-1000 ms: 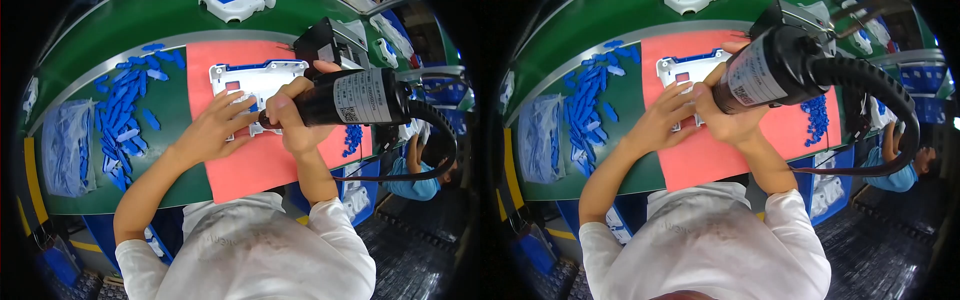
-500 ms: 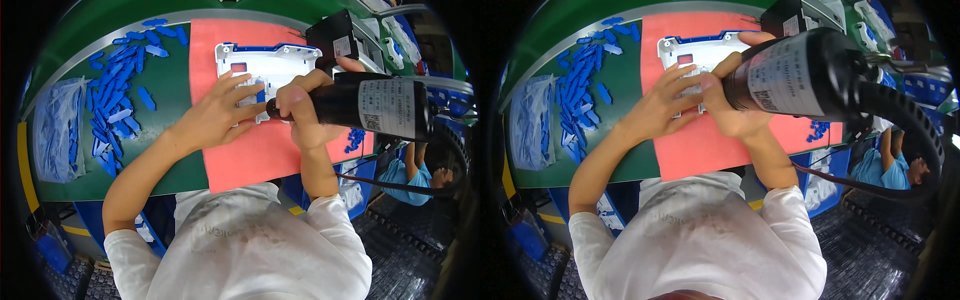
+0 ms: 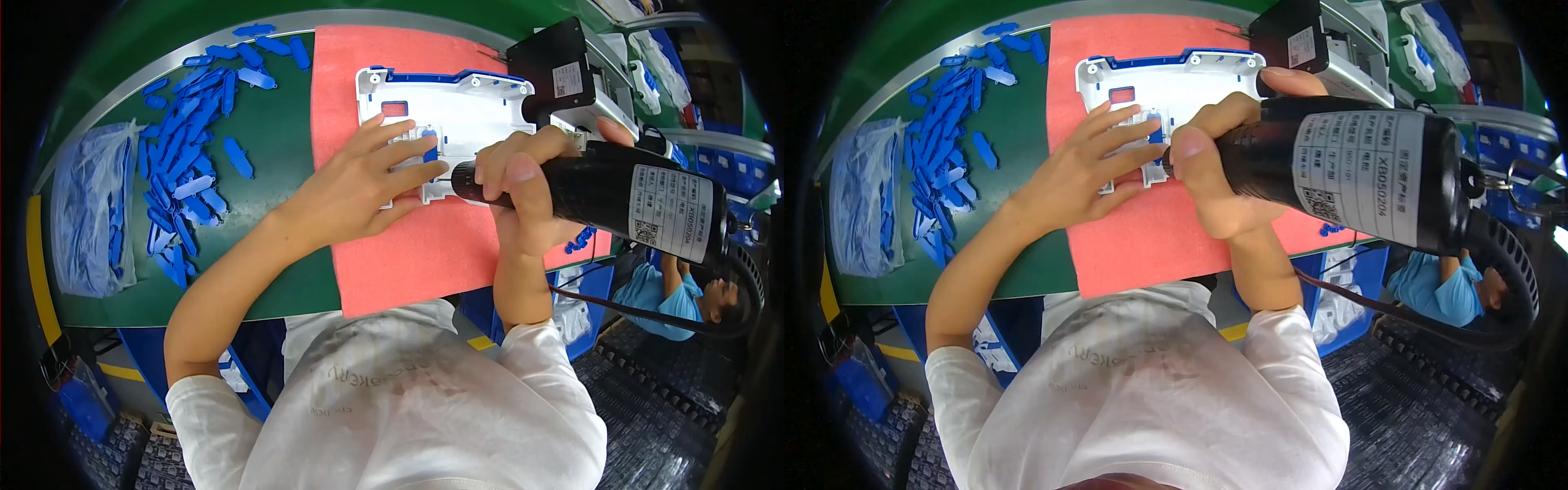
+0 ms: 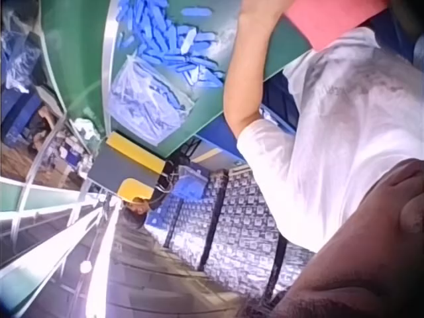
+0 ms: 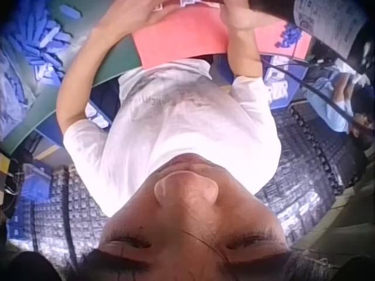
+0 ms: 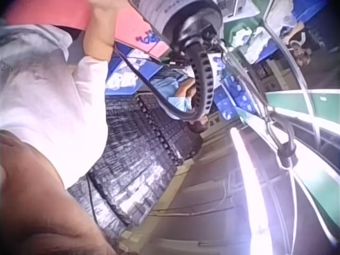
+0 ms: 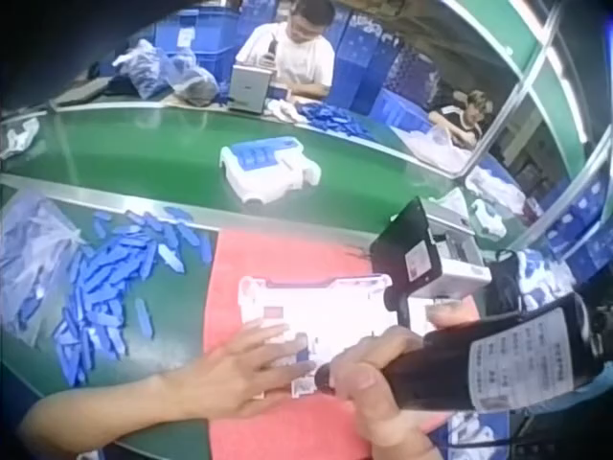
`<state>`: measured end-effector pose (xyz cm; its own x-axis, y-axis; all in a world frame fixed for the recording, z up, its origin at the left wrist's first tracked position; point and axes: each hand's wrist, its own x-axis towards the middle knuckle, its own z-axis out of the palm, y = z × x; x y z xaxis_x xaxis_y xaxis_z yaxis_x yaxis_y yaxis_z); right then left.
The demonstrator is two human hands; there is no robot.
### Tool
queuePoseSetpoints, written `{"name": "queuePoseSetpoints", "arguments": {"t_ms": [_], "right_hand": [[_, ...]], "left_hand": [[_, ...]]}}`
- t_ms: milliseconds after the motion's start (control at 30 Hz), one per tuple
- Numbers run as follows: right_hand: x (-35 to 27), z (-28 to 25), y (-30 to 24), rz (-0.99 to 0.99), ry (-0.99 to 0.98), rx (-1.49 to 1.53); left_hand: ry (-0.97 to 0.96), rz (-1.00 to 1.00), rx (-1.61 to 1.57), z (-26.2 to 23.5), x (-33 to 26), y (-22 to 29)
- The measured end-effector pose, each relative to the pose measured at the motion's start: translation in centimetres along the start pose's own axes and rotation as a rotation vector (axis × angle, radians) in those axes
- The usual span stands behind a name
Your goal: Assembling blue plastic components into a white housing using an electric screwdriver on an assembly line.
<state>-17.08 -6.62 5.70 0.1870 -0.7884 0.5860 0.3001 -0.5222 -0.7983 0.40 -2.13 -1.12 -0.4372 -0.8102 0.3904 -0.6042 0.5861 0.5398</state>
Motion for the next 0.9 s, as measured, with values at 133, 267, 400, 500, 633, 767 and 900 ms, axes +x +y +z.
{"name": "queuePoseSetpoints", "arguments": {"t_ms": [133,267,400,500,633,767,900], "right_hand": [[-0.2,-0.3,0.2,0.017,-0.023,-0.143],[-0.4,-0.3,0.4,0.047,-0.042,-0.19],[0.3,-1.3,0.4,-0.141,-0.392,-0.501],[-0.7,-0.2,0.8,0.018,-0.08,-0.233],[-0.7,-0.1,0.6,0.055,-0.062,-0.174],[-0.6,-0.6,0.7,0.033,-0.107,-0.225],[-0.8,-0.4,0.7,0.037,-0.122,-0.234]], "left_hand": [[-0.008,0.004,0.026,0.0,-0.2,-0.1],[0.026,0.017,0.032,0.0,0.0,0.0],[0.05,0.023,0.03,0.0,-0.1,-0.1],[0.05,0.025,0.027,0.1,-0.1,-0.1],[0.027,0.008,0.012,0.0,-0.2,-0.1],[0.039,0.019,0.018,0.1,-0.1,-0.1],[0.052,0.042,0.055,0.0,-0.2,0.1]]}}
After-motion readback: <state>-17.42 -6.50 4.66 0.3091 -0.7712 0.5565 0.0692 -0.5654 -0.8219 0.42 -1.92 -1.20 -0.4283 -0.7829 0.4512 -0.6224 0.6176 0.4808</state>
